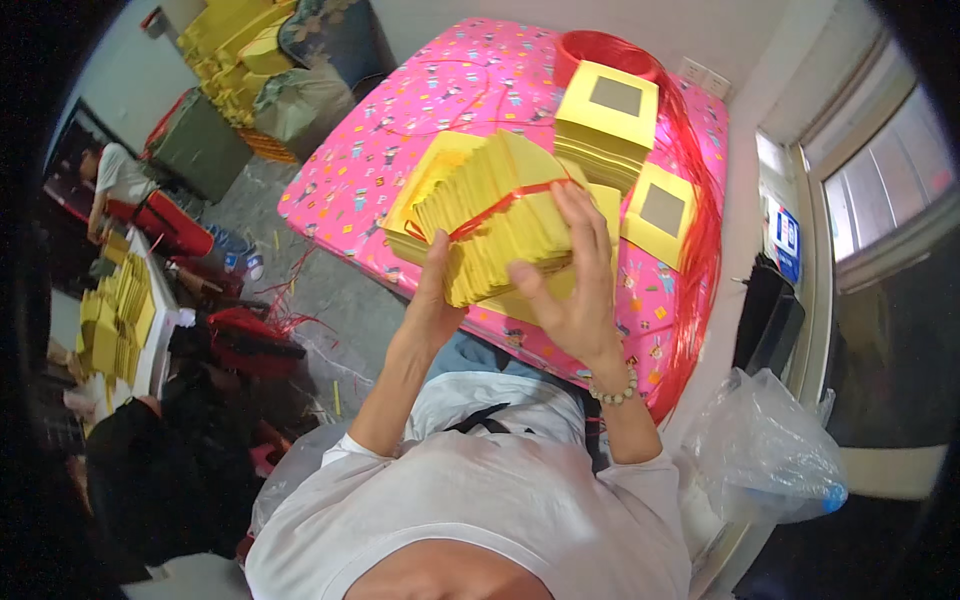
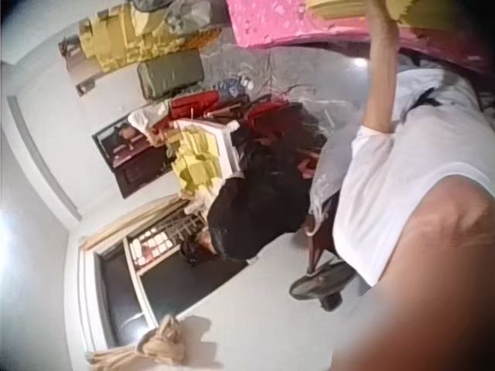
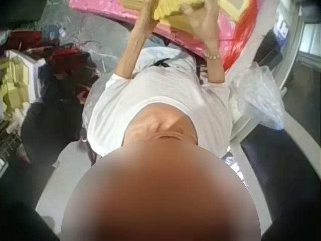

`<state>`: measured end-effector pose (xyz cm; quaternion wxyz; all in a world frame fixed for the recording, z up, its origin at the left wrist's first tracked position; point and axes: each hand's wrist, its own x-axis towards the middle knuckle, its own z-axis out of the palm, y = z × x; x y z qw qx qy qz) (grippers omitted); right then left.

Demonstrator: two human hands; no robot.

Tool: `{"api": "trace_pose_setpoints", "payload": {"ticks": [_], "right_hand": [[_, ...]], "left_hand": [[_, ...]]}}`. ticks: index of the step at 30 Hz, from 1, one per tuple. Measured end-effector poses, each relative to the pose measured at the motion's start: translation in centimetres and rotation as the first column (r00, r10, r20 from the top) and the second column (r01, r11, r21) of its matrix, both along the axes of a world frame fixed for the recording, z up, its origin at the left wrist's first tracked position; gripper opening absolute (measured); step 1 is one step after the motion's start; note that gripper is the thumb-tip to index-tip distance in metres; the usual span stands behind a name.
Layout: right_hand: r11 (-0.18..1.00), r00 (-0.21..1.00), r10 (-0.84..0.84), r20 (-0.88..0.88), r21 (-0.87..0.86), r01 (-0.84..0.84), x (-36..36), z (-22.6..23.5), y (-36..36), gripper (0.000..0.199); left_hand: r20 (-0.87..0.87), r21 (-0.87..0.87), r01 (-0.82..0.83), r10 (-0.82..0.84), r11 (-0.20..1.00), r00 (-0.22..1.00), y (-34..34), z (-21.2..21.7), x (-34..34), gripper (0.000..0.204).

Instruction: Counting and organizing stacks of yellow paper with foil.

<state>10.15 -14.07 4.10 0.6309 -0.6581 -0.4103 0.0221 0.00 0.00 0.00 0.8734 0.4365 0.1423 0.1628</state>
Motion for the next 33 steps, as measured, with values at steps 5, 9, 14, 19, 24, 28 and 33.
{"api": "trace_pose_setpoints", "payload": {"ticks": [5,9,14,19,24,28,33], "right_hand": [[0.973,0.804,0.067,0.591,-0.218,0.079,-3.4,3.6,6.4,0.075],[0.964,0.737,0.207,0.644,-0.263,-0.041,-5.4,3.5,11.0,0.074],[0.955,0.746,0.215,0.630,-0.294,-0.027,-5.2,0.6,10.8,0.066],[0.914,0.840,0.155,0.519,-0.399,0.078,-2.4,-3.4,6.5,0.059],[0.874,0.911,-0.004,0.412,-0.441,0.203,-1.2,-5.0,2.0,0.052],[0.843,0.911,-0.131,0.390,-0.441,0.310,-1.2,-6.7,-0.9,0.050],[0.751,0.857,-0.378,0.350,-0.425,0.505,-1.5,-9.1,-3.1,0.051]], "left_hand": [[0.266,-0.205,-0.149,0.202,0.967,0.942,4.7,-0.8,-1.7,0.081],[0.301,-0.249,-0.375,0.440,0.893,0.846,10.5,-2.2,-4.6,0.081],[0.322,-0.324,-0.430,0.525,0.843,0.788,19.0,-5.8,-8.0,0.084],[0.194,-0.440,-0.486,0.609,0.755,0.769,25.6,-11.5,-8.5,0.080],[0.090,-0.400,-0.538,0.616,0.742,0.783,29.4,-15.8,-8.2,0.081],[-0.065,-0.129,-0.608,0.605,0.783,0.794,29.4,-14.5,-9.2,0.079],[-0.202,0.058,-0.600,0.598,0.798,0.776,29.9,-13.0,-10.3,0.106]]}}
